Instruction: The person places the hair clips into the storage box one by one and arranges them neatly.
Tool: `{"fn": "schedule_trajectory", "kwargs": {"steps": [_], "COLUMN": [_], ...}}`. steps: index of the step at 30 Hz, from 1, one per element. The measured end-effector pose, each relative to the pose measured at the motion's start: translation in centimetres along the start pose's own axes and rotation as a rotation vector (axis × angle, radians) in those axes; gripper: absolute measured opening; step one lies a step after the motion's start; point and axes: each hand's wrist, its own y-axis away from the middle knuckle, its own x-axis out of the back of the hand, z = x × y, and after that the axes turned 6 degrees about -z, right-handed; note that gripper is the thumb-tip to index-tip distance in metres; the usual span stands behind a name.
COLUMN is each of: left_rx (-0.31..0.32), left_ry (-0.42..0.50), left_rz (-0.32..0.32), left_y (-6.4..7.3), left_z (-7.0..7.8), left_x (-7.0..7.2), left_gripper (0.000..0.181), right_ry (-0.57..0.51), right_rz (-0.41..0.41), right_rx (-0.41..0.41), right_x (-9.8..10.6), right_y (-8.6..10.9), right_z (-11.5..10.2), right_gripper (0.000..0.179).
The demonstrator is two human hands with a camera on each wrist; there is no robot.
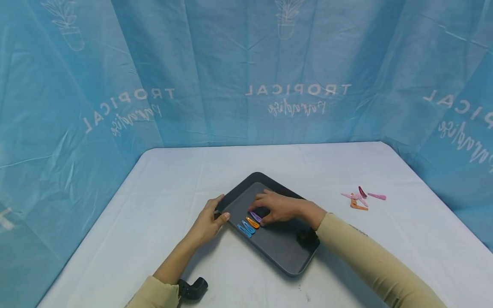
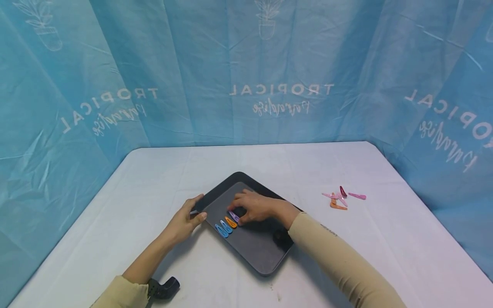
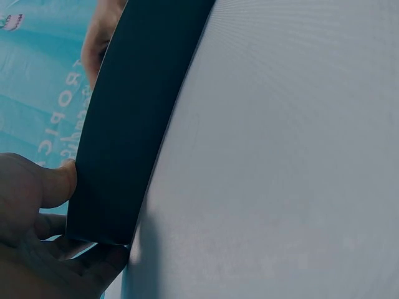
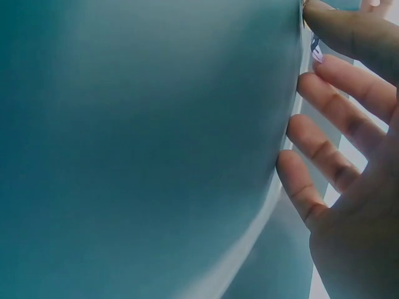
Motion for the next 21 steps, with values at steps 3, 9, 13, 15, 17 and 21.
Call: {"fn": "schedule_trajectory", "kwargs": {"steps": [3,9,13,15,17,21], "left_rx": [0.001,0.005,0.005,0.006,0.008,0.013], "left_ry": [-0.002,-0.002,-0.004,-0.005,-0.003,-0.004], "left_rz": [-0.001,-0.006,-0.006,-0.007,-0.008,-0.005], "left_y": [0.02,0.09,0.10,0.09,0.05,0.07], "left_z": [0.02,0.06,0.09,0.12,0.15,0.16], "left_x": [0.02,0.04,0.03,0.04,0.05,0.03], "left_gripper": [0.061,0.062,0.062,0.062,0.062,0.062], "right_ry": [0.016,0.043,0.056,0.063,0.067,0.069], "right_rz": [-0.003,0.000,0.000,0.000,-0.001,-0.004], "right_rx": [0.007,0.018,0.019,0.020,0.022,0.022], "right_x": [0.03,-0.02,-0.07,-0.10,-0.13,-0.18], "right_y": [0.01,0.00,-0.07,-0.11,-0.14,-0.15], "right_z": [-0.03,-0.06,-0.02,0.00,0.03,0.04], "right_gripper": [0.049,0.049,0.049,0.049,0.049,0.049]}}
